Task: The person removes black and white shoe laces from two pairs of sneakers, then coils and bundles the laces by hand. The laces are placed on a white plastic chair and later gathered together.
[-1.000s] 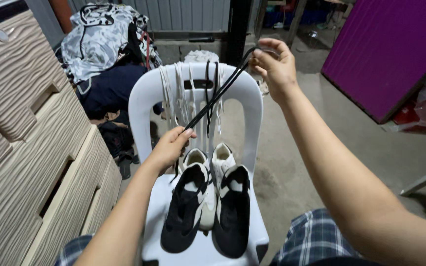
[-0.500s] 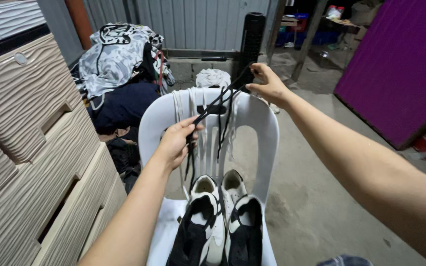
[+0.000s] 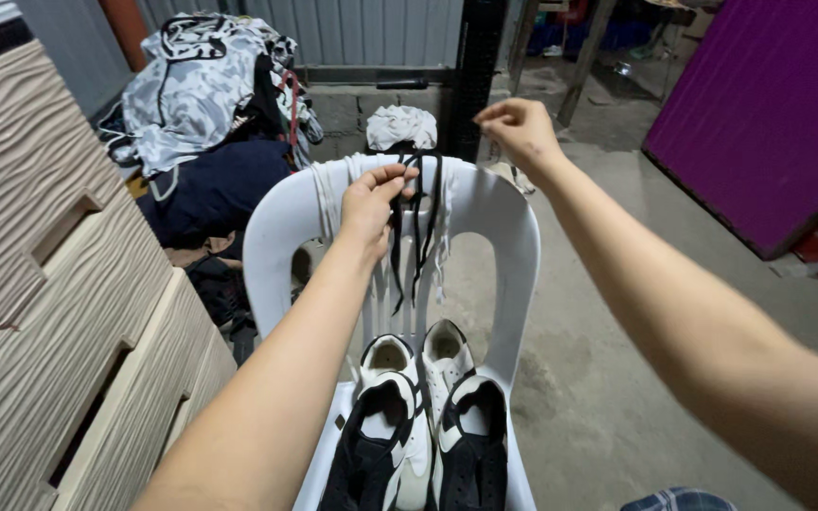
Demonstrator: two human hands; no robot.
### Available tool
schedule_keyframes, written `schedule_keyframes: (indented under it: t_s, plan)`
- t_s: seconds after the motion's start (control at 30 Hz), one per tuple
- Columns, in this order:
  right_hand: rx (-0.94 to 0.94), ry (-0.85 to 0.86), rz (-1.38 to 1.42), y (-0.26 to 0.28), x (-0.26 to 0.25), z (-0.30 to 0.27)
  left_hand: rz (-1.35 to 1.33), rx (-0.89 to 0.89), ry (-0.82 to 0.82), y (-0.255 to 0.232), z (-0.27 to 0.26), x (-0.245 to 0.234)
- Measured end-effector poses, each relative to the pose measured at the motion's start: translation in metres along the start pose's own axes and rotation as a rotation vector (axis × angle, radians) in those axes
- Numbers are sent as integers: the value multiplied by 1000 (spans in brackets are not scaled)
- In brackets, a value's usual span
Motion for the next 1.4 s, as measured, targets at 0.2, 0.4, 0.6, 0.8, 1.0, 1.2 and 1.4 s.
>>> schedule_keyframes:
  t_s: [0.2, 0.4, 0.6, 0.8, 1.0, 1.2, 1.4]
  plan:
    - [327, 452, 299, 39, 41, -48, 8, -16, 26, 4, -2, 15]
    - [363, 493, 463, 60, 58, -72, -17, 53, 21, 6, -8, 14]
    - [411, 447, 444, 57, 62, -73, -20, 8, 15, 0, -19, 14]
    - [364, 363, 433, 55, 72, -63, 104, 62, -27, 1, -20, 2]
    - [296, 400, 302, 42, 75, -83, 410, 361, 14, -2, -17, -4]
    - [300, 384, 272, 26, 67, -114, 666, 537, -49, -16, -52, -14]
    - [324, 378, 228, 13, 46, -180, 630, 584, -93, -32, -90, -49]
Point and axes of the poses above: each hand's wrist, its own z-axis towards the middle knuckle, its own x-axis out of the palm, y = z × x, the point moved 6 cm from there along z, towards the middle knuckle, and after that the axes turned 13 degrees about -y, right-handed, at the moved point
